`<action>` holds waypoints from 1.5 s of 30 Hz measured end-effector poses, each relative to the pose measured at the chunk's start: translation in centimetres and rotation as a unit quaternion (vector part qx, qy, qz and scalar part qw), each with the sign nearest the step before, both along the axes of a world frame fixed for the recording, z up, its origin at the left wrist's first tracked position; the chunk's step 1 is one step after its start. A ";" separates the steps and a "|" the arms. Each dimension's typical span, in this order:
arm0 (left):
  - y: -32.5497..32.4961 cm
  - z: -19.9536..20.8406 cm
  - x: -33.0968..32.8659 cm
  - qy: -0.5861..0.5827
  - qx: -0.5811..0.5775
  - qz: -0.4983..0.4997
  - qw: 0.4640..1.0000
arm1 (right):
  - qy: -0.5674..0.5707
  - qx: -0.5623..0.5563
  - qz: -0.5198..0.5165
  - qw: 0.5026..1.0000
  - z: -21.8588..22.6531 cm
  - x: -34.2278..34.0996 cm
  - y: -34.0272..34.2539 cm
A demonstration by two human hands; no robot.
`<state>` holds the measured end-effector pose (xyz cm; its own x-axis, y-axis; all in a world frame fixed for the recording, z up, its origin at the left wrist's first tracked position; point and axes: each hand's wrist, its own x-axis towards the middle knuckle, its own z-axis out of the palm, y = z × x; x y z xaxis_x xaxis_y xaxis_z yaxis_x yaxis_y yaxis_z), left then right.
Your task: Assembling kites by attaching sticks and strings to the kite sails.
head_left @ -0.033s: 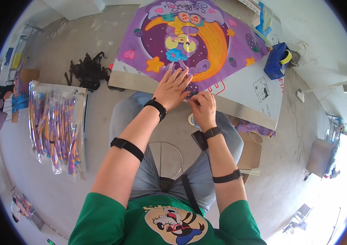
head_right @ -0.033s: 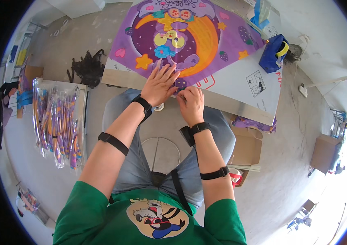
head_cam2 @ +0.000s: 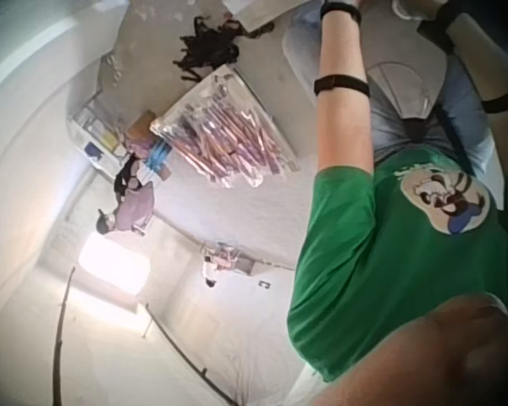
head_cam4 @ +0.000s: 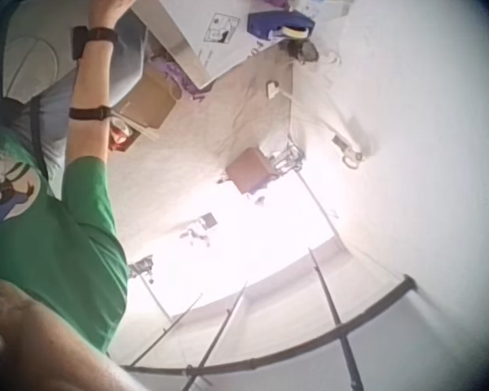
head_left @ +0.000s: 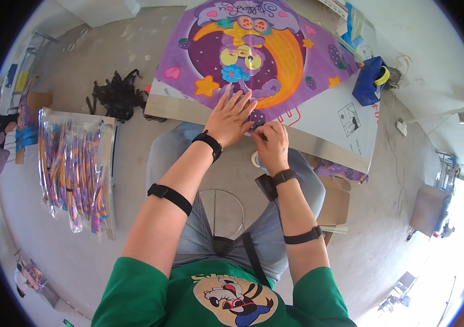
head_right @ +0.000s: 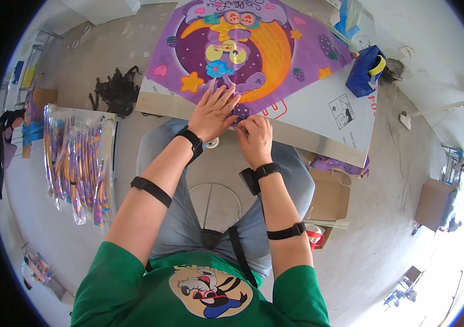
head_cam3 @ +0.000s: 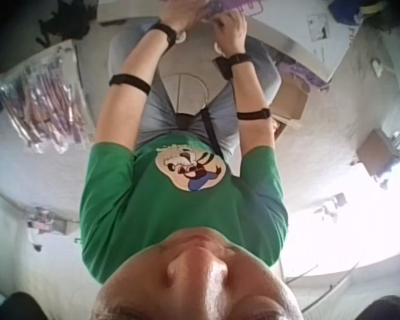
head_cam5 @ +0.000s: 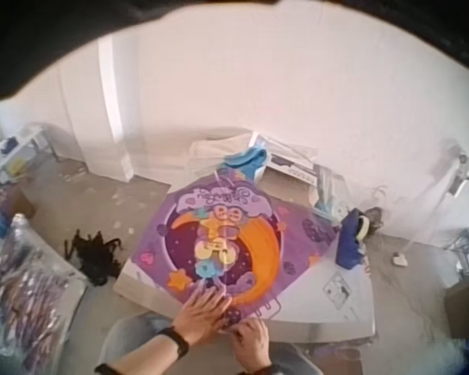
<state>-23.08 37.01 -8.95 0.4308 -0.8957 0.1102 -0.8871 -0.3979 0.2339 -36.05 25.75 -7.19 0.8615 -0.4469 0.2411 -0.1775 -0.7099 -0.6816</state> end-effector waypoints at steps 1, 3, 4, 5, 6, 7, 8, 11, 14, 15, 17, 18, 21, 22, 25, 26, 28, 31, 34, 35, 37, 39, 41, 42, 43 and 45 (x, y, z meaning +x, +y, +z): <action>0.0 0.0 0.0 0.009 0.000 0.004 1.000 | 0.003 -0.006 -0.002 1.000 0.0 0.1 0.0; 0.0 -0.1 0.0 0.008 -0.004 0.002 1.000 | 0.006 -0.013 -0.005 1.000 0.0 0.1 0.1; 0.0 -0.1 0.0 0.007 -0.007 0.001 1.000 | 0.005 -0.019 -0.008 1.000 0.0 0.2 0.1; 0.0 -0.2 0.1 0.007 -0.008 0.001 1.000 | 0.005 -0.024 -0.011 1.000 0.0 0.2 0.1; 0.0 -0.2 0.1 0.007 -0.012 0.000 1.000 | 0.005 -0.025 -0.011 1.000 0.0 0.3 0.2; 0.0 -0.1 0.1 0.008 -0.017 0.000 1.000 | 0.010 -0.028 -0.014 0.999 -0.1 0.4 0.1; -0.1 0.0 0.1 0.008 -0.018 -0.001 1.000 | 0.016 -0.032 -0.018 0.999 -0.1 0.4 0.1; 0.0 0.1 0.1 0.005 0.004 -0.003 1.000 | 0.009 -0.033 -0.025 0.999 -0.1 0.6 0.3; 0.0 0.1 0.2 0.013 -0.005 -0.003 1.000 | 0.020 -0.034 -0.028 0.999 0.0 0.7 0.4; 0.0 0.1 0.1 0.018 -0.002 0.000 1.000 | 0.019 -0.034 -0.028 0.999 -0.1 0.8 0.4; -0.1 0.1 0.1 0.024 -0.001 0.002 1.000 | 0.021 -0.041 -0.033 0.998 -0.2 0.8 0.3; -0.1 0.1 0.1 0.024 0.000 0.002 1.000 | 0.021 -0.042 -0.034 0.998 -0.3 0.8 0.3; -0.1 0.0 0.1 0.019 -0.002 0.001 1.000 | 0.019 -0.038 -0.035 0.998 -0.3 0.8 0.4; -0.1 0.0 0.1 0.013 -0.004 0.002 1.000 | 0.020 -0.041 -0.037 0.998 -0.2 0.9 0.4; 0.0 -0.2 0.1 0.007 -0.002 0.004 1.000 | 0.023 -0.042 -0.042 0.998 -0.2 1.0 0.6; -0.1 -0.3 0.1 0.007 -0.001 0.001 1.000 | 0.025 -0.040 -0.046 0.998 -0.3 1.0 0.5; -0.2 -0.2 0.1 0.003 0.008 -0.001 1.000 | 0.027 -0.039 -0.051 0.998 -0.3 1.0 0.5; 0.0 -0.1 0.3 0.020 0.004 -0.006 1.000 | 0.022 -0.035 -0.056 0.998 -0.4 1.1 0.6; -0.1 0.2 0.2 0.027 0.008 -0.005 1.000 | 0.014 -0.024 -0.067 0.997 -0.7 1.1 0.6; -0.1 0.4 0.2 0.026 0.008 -0.006 1.000 | 0.014 -0.018 -0.074 0.997 -0.7 1.1 0.6; -0.1 0.8 0.3 0.031 0.018 -0.006 0.999 | 0.013 -0.014 -0.078 0.997 -0.9 1.0 0.6; -0.1 0.9 0.3 0.037 0.022 -0.009 0.999 | 0.013 -0.010 -0.081 0.997 -0.9 0.9 0.5; 0.1 0.8 0.4 0.042 0.027 -0.012 0.999 | 0.014 0.004 -0.081 0.997 -0.9 0.9 0.6; 0.2 0.6 0.4 0.044 0.024 -0.012 0.999 | 0.013 0.005 -0.081 0.997 -0.9 0.9 0.6; 0.2 0.6 0.4 0.047 0.020 -0.014 0.999 | 0.010 0.013 -0.081 0.997 -1.0 0.8 0.5; 0.2 0.5 0.3 0.054 0.028 -0.014 0.998 | 0.007 0.022 -0.081 0.996 -1.3 0.7 0.4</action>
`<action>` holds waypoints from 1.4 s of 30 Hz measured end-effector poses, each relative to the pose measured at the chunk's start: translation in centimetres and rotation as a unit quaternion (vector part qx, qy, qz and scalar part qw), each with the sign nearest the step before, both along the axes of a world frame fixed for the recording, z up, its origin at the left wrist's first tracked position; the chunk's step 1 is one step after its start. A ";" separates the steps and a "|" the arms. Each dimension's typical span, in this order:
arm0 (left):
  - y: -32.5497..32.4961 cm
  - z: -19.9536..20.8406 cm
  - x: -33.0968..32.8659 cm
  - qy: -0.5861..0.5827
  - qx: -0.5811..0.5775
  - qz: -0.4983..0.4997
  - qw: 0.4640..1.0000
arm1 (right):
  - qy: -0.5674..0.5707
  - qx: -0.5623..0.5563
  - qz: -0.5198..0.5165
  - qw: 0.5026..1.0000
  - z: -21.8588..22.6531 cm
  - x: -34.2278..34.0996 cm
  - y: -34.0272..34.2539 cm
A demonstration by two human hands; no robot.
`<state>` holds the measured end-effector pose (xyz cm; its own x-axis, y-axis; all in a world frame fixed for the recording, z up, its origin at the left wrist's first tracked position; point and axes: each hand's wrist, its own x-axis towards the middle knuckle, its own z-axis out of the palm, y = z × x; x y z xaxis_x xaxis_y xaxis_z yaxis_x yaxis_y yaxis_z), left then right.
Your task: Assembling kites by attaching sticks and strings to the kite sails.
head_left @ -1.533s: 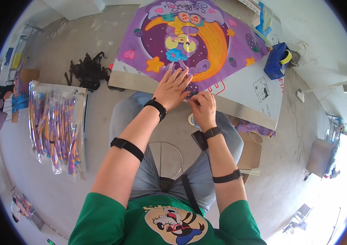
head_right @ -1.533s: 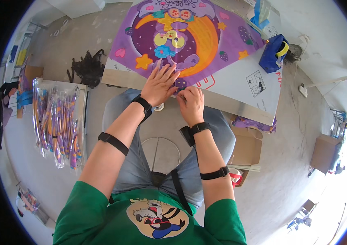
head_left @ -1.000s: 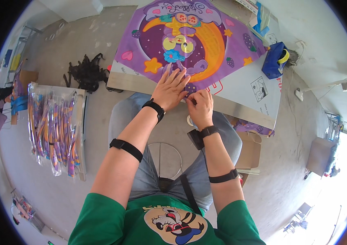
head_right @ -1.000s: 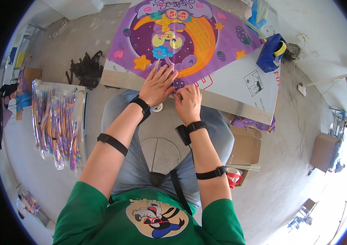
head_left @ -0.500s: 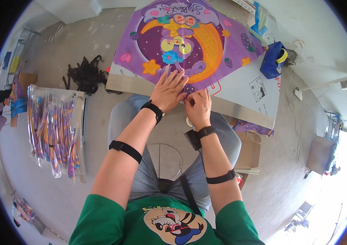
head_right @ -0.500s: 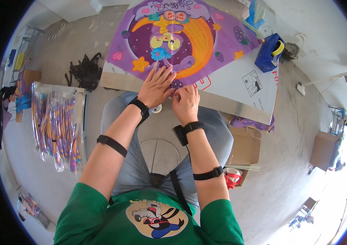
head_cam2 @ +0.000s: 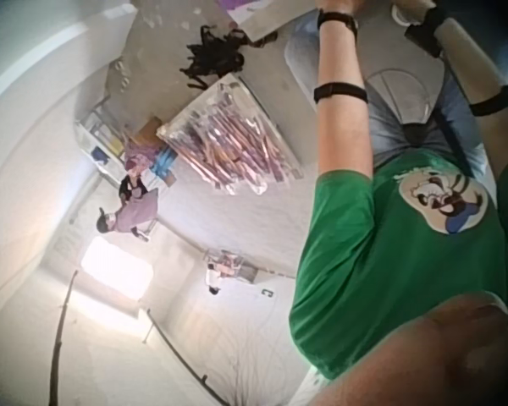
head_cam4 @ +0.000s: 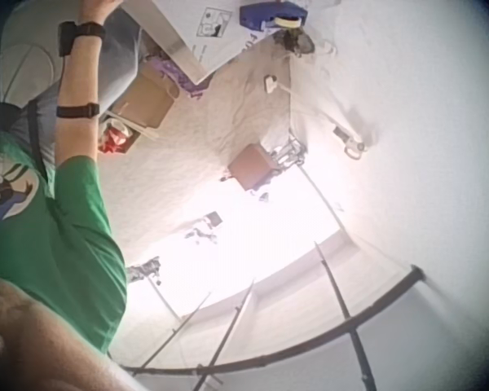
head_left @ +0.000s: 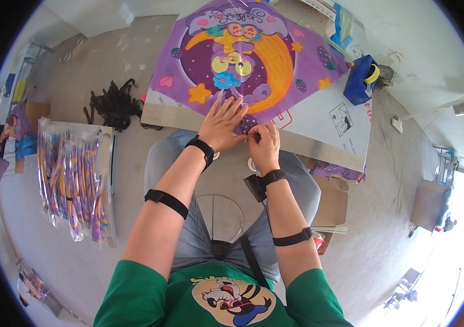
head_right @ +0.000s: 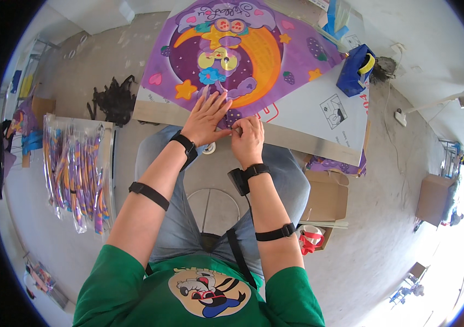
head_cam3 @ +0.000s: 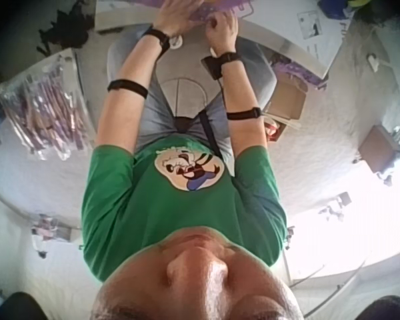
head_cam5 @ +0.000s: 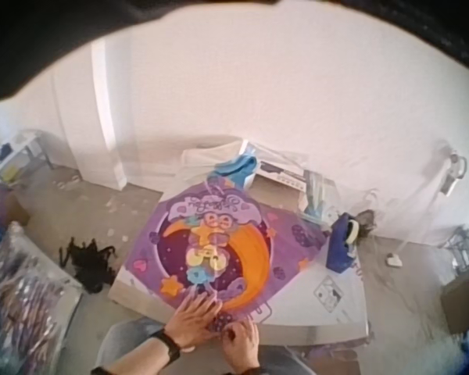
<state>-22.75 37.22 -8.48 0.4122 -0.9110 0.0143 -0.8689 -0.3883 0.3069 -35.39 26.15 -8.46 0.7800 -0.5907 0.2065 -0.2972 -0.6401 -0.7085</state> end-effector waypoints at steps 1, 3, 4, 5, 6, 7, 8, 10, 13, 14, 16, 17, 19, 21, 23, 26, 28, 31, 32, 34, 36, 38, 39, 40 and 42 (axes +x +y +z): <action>0.1 0.1 0.0 0.006 0.009 0.001 1.000 | -0.006 0.001 0.003 1.000 0.0 0.1 0.0; 0.3 0.0 0.3 0.007 0.009 0.002 1.000 | -0.013 0.004 0.005 1.000 -0.1 0.3 0.2; 0.3 0.0 0.3 0.009 0.006 0.002 1.000 | -0.013 0.000 0.003 1.000 -0.1 0.3 0.2; 0.2 0.1 0.4 0.009 0.005 0.001 1.000 | -0.013 -0.004 0.000 1.000 -0.1 0.4 0.2; 0.1 0.2 0.6 0.014 0.007 -0.002 1.000 | -0.014 -0.006 -0.002 1.000 0.0 0.5 0.2; -0.4 0.4 0.6 0.018 0.005 -0.008 1.000 | -0.002 -0.017 -0.009 1.000 0.3 0.5 0.0; -0.6 0.6 0.6 0.016 -0.001 -0.015 1.000 | 0.009 -0.030 -0.018 0.999 0.8 0.5 -0.2; -0.5 0.9 0.8 0.015 -0.024 -0.017 0.999 | 0.003 -0.036 -0.019 0.999 0.9 0.7 -0.1; -0.2 -0.1 1.1 0.019 -0.023 -0.024 0.999 | -0.020 -0.027 -0.012 0.999 -0.2 0.6 0.1; -0.5 -0.7 0.9 0.026 -0.030 -0.025 0.999 | -0.029 -0.040 -0.017 0.999 -0.5 0.2 -0.4; 0.4 -0.3 1.3 0.045 -0.004 -0.015 0.999 | 0.010 0.177 -0.041 0.983 1.7 0.4 -1.4; 0.1 -0.8 1.2 0.072 -0.043 -0.007 0.996 | -0.022 0.176 -0.078 0.981 1.6 -0.2 -3.1; -0.4 -1.3 0.9 0.177 -0.133 0.050 0.974 | -0.057 0.159 -0.160 0.972 1.1 -1.8 -8.7; -0.5 -2.0 1.2 0.105 -0.144 0.078 0.981 | -0.057 0.047 -0.228 0.971 2.6 -3.4 -15.5; -0.5 -1.8 1.3 0.038 -0.147 0.115 0.982 | -0.046 0.012 -0.275 0.960 4.3 -4.5 -21.5; -1.3 -0.6 1.3 -0.079 -0.104 0.182 0.975 | -0.014 -0.117 -0.332 0.936 6.0 -6.0 -28.1; -1.5 -0.1 1.3 -0.110 -0.069 0.190 0.973 | 0.006 -0.125 -0.343 0.931 5.9 -5.7 -30.9; -1.9 -0.2 1.3 -0.107 -0.053 0.204 0.972 | 0.066 -0.105 -0.344 0.931 5.0 -5.9 -34.9; -2.2 -0.2 1.3 -0.099 -0.048 0.212 0.971 | 0.102 -0.076 -0.333 0.934 4.6 -5.8 -36.0; -2.2 -0.3 1.3 -0.108 -0.048 0.209 0.971 | 0.081 -0.054 -0.340 0.935 4.1 -5.2 -36.7; -1.6 -0.4 1.5 -0.109 -0.048 0.213 0.970 | -0.011 0.101 -0.347 0.932 4.0 -3.8 -36.2; -1.3 -0.6 1.5 -0.108 -0.044 0.218 0.969 | -0.005 0.125 -0.361 0.924 4.0 -2.8 -36.2; -1.1 -0.6 1.5 -0.106 -0.039 0.223 0.968 | 0.001 0.147 -0.374 0.916 4.1 -2.4 -36.2; -1.5 -0.6 1.5 -0.105 -0.043 0.218 0.969 | 0.000 0.144 -0.379 0.914 3.7 -2.8 -37.3; -3.3 -0.6 0.9 -0.098 -0.046 0.202 0.974 | -0.114 0.222 -0.375 0.893 2.6 -5.5 -40.5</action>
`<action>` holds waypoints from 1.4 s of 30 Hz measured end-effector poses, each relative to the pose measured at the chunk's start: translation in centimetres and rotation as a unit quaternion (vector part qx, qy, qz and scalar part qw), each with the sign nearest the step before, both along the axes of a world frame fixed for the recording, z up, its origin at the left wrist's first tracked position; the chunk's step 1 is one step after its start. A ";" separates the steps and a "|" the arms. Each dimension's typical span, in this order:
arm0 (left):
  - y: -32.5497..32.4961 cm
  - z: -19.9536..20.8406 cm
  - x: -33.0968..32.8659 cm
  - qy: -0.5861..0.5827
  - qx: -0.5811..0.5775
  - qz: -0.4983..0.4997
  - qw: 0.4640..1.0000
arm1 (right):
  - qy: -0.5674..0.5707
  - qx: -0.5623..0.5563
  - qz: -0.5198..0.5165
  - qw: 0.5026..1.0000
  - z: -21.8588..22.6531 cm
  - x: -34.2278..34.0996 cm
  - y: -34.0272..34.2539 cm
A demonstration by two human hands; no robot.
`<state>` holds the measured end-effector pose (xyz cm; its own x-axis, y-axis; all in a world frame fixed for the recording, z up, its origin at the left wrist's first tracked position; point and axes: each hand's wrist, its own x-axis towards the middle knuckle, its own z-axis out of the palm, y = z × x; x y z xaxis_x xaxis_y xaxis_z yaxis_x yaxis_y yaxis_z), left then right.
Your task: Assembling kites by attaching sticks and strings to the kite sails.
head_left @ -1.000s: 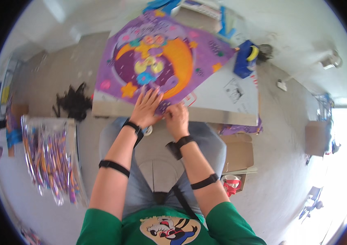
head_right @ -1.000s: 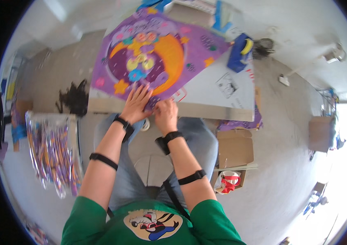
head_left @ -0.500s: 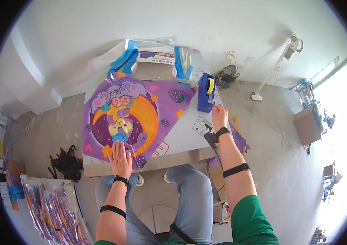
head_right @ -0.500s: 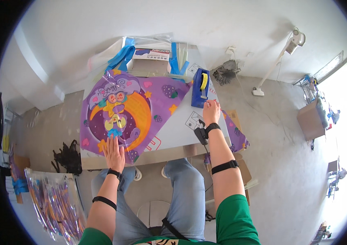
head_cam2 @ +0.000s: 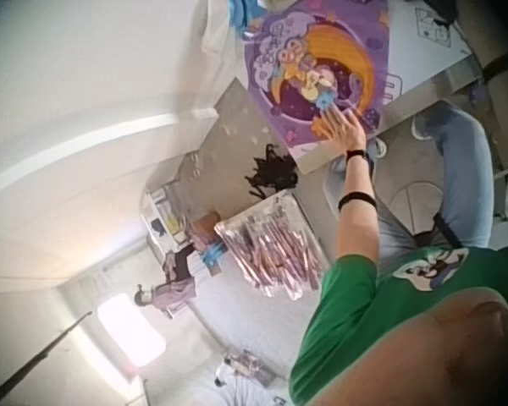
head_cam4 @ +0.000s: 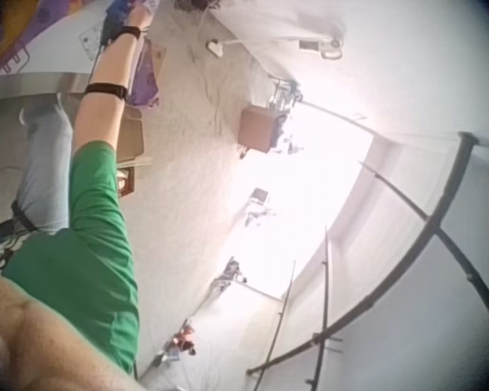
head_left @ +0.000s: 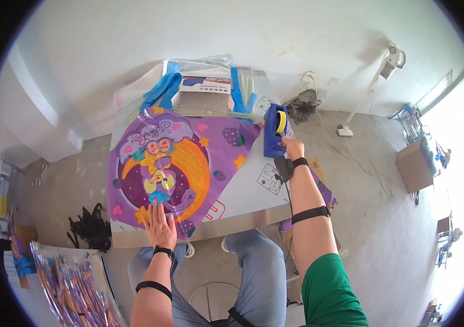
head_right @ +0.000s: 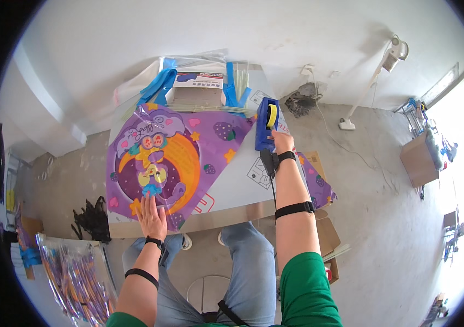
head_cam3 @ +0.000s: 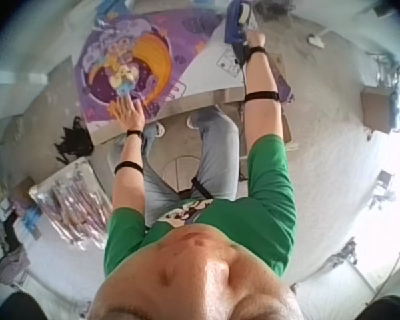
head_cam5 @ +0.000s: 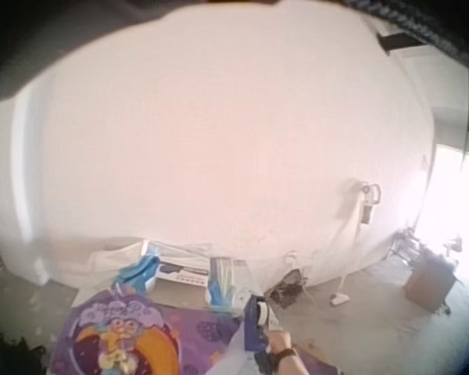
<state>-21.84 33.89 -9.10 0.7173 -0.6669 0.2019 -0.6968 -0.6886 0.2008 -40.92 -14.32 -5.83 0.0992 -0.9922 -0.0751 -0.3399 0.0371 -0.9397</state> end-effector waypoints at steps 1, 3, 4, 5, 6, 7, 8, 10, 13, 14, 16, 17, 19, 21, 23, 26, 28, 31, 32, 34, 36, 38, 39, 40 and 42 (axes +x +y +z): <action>0.7 -0.1 0.3 -0.003 0.008 0.009 1.000 | -0.003 0.008 0.009 1.000 0.3 1.2 1.0; 2.4 -0.2 0.6 -0.009 0.016 0.026 0.999 | -0.085 0.109 0.007 0.990 2.5 3.5 4.2; 1.9 -0.3 0.5 -0.007 0.012 0.020 1.000 | -0.084 0.104 0.001 0.991 2.6 2.7 4.1; 1.7 -0.3 0.5 -0.009 0.008 0.017 1.000 | -0.074 0.079 0.002 0.994 2.1 2.2 4.0; 1.5 -0.3 0.5 -0.011 0.004 0.013 1.000 | -0.065 0.054 0.003 0.996 1.5 1.6 4.0; 1.1 -0.2 0.4 -0.009 0.001 0.009 1.000 | -0.063 0.051 -0.001 0.997 0.4 0.7 3.9; 0.8 -0.2 0.5 -0.009 -0.001 0.005 1.000 | -0.044 -0.031 0.028 0.998 -0.8 -0.1 4.1; 0.8 -0.4 0.6 -0.009 0.003 0.004 1.000 | -0.024 -0.108 0.060 0.992 -1.5 -0.7 5.7; 1.5 -0.5 0.9 -0.016 0.005 0.009 1.000 | -0.181 0.074 -0.057 0.979 1.2 1.3 10.6; 1.3 -0.4 0.8 -0.015 0.002 0.009 1.000 | -0.181 0.071 -0.060 0.979 1.2 0.9 10.5; 1.2 -0.4 0.6 -0.014 -0.001 0.008 1.000 | -0.199 0.082 -0.045 0.976 1.1 0.4 10.6; 1.3 -0.3 0.6 -0.015 -0.002 0.008 1.000 | -0.199 0.081 -0.045 0.975 1.0 0.3 10.6; 1.7 -0.3 0.5 -0.015 0.004 0.013 1.000 | -0.185 0.083 -0.025 0.979 0.2 0.5 10.7; 2.5 -0.5 0.3 -0.004 0.014 0.020 1.000 | -0.142 0.099 -0.052 0.984 -1.5 1.2 11.3; 2.6 -0.3 0.2 0.001 0.013 0.023 1.000 | -0.099 0.105 -0.076 0.987 -4.1 0.3 9.8; 1.6 0.7 0.0 0.003 -0.009 0.011 1.000 | 0.664 -0.203 0.206 0.689 -5.5 -1.5 7.8; -1.2 1.4 -0.4 0.013 -0.033 -0.016 0.999 | 0.278 -0.206 0.102 0.933 -7.0 -7.5 4.2; 1.9 -0.1 0.8 0.007 -0.015 0.000 1.000 | -0.169 0.102 0.015 0.980 -2.8 0.7 14.9; 2.0 -0.3 0.6 0.015 -0.004 0.006 1.000 | -0.201 0.136 0.045 0.969 -0.6 1.8 18.3; 1.8 0.5 0.7 0.016 -0.017 -0.001 1.000 | -0.253 0.218 0.113 0.936 1.6 3.5 24.3; 1.6 0.4 0.7 0.032 -0.035 -0.009 0.999 | -0.262 0.259 0.176 0.913 2.1 4.3 30.3; 1.6 0.1 0.5 0.039 -0.039 -0.013 0.998 | -0.204 0.328 0.217 0.896 1.8 4.4 35.7; 1.4 0.1 0.4 0.040 -0.046 -0.013 0.998 | -0.193 0.348 0.215 0.892 1.1 4.3 37.9; 1.3 0.2 0.4 0.043 -0.045 -0.013 0.998 | -0.184 0.368 0.216 0.886 0.4 4.5 39.7; 1.8 0.2 0.5 0.032 -0.059 -0.022 0.998 | -0.175 0.371 0.213 0.887 -0.5 4.8 42.5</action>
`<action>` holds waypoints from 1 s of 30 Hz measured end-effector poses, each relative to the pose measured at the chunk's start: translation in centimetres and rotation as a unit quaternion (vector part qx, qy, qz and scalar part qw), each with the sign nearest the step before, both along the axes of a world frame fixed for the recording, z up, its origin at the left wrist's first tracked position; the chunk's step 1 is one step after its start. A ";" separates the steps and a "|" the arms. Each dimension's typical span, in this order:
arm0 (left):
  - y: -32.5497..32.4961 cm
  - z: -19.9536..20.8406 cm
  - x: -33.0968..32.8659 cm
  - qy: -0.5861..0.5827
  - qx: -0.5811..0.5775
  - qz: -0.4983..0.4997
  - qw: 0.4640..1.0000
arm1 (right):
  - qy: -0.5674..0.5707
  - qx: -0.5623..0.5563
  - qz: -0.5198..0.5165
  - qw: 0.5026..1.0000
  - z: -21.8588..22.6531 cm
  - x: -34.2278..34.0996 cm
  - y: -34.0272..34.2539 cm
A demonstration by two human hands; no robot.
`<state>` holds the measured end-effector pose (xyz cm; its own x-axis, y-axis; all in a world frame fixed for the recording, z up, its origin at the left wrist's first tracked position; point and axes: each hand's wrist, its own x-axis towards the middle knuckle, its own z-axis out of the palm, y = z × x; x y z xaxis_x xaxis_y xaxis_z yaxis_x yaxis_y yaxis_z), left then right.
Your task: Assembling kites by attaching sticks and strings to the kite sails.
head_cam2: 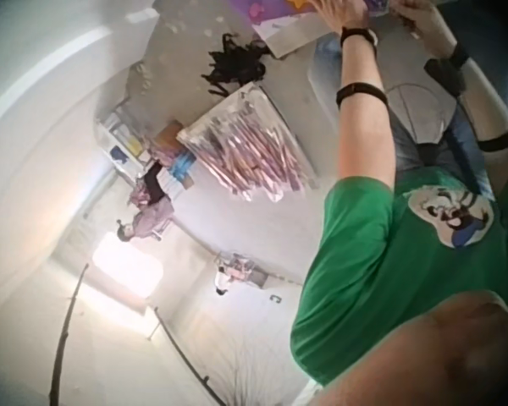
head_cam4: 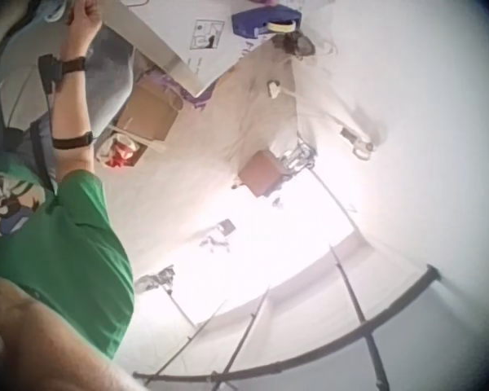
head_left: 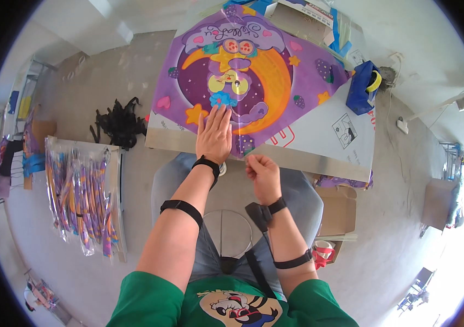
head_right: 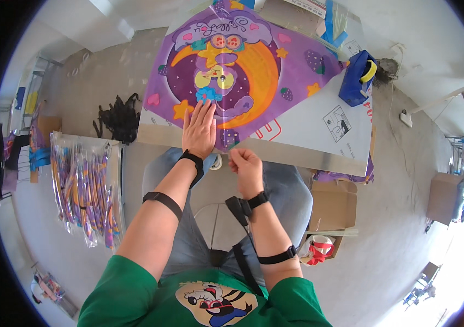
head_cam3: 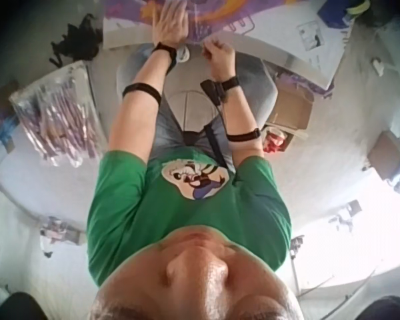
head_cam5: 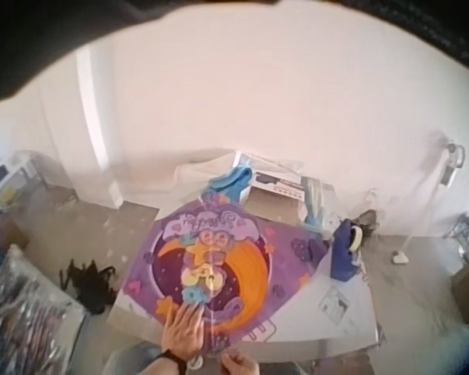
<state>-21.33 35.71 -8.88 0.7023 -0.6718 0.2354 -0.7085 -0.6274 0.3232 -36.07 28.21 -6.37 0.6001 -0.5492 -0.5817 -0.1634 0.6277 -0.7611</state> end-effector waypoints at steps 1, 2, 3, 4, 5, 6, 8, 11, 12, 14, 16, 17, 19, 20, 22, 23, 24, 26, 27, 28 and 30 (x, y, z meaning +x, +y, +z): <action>0.0 -0.1 -0.2 -0.006 -0.004 -0.002 1.000 | 0.010 -0.003 -0.003 1.000 -0.3 0.0 0.8; 0.1 -0.3 -0.1 -0.003 -0.003 -0.003 1.000 | 0.013 -0.003 -0.004 1.000 -0.4 0.1 1.2; 0.0 -0.4 0.0 -0.007 -0.003 -0.006 1.000 | 0.027 -0.008 0.001 1.000 -0.5 0.2 1.4; 0.1 -0.4 0.0 -0.011 -0.002 -0.009 1.000 | 0.040 -0.013 0.006 0.999 -0.4 0.3 1.6; 0.1 -0.4 0.0 -0.008 -0.002 -0.010 1.000 | 0.043 -0.013 0.006 0.999 -0.5 0.3 1.8; 0.1 -0.3 0.0 -0.009 -0.005 -0.008 1.000 | 0.043 -0.008 -0.002 0.999 -0.5 0.4 2.0; 0.1 -0.4 0.0 -0.009 -0.008 -0.005 1.000 | 0.045 -0.005 -0.009 0.999 -0.7 0.5 2.3; 0.2 -0.5 0.1 -0.013 -0.011 -0.007 1.000 | 0.063 -0.011 -0.008 0.998 -1.2 0.5 2.4; 0.1 -0.5 0.1 -0.009 -0.017 -0.010 1.000 | 0.066 -0.011 -0.009 0.998 -1.3 0.5 2.4; 0.1 -0.5 0.1 -0.006 -0.021 -0.013 1.000 | 0.070 -0.010 -0.011 0.997 -1.5 0.6 2.5; 0.1 -0.5 0.0 -0.005 -0.017 -0.012 1.000 | 0.071 -0.007 -0.012 0.997 -1.6 0.7 2.4; 0.1 -0.5 0.1 -0.004 -0.017 -0.012 1.000 | 0.072 -0.007 -0.013 0.997 -1.6 0.8 2.4; 0.1 -0.5 0.1 -0.003 -0.010 -0.014 1.000 | 0.069 -0.005 -0.018 0.997 -1.5 0.8 2.5; 0.2 -0.5 0.1 -0.003 -0.010 -0.015 1.000 | 0.069 -0.005 -0.019 0.997 -1.6 0.8 2.5; 0.2 -0.3 0.0 0.002 -0.003 -0.016 1.000 | 0.071 -0.008 -0.014 0.997 -1.6 0.8 2.4; 0.2 -0.2 0.0 0.002 -0.003 -0.016 1.000 | 0.071 -0.008 -0.015 0.997 -1.6 0.8 2.4; 0.2 0.0 0.0 0.003 -0.002 -0.023 1.000 | 0.071 -0.008 -0.016 0.997 -1.6 0.8 2.4; 0.3 0.5 -0.1 0.005 -0.001 -0.030 1.000 | 0.072 -0.007 -0.019 0.997 -1.5 0.7 2.3; 0.4 0.8 0.0 0.006 0.002 -0.047 0.999 | 0.072 -0.008 -0.015 0.997 -1.5 0.7 2.3; 0.5 0.9 0.0 0.007 0.005 -0.064 0.998 | 0.073 -0.010 -0.011 0.997 -1.4 0.7 2.3; 0.6 1.0 0.0 0.012 0.006 -0.075 0.997 | 0.077 -0.008 -0.011 0.997 -1.3 0.7 2.2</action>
<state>-21.37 36.31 -7.88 0.5990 -0.7724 0.2111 -0.7870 -0.5192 0.3331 -35.34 30.45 -7.69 0.4915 -0.5707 -0.6578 -0.2661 0.6208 -0.7374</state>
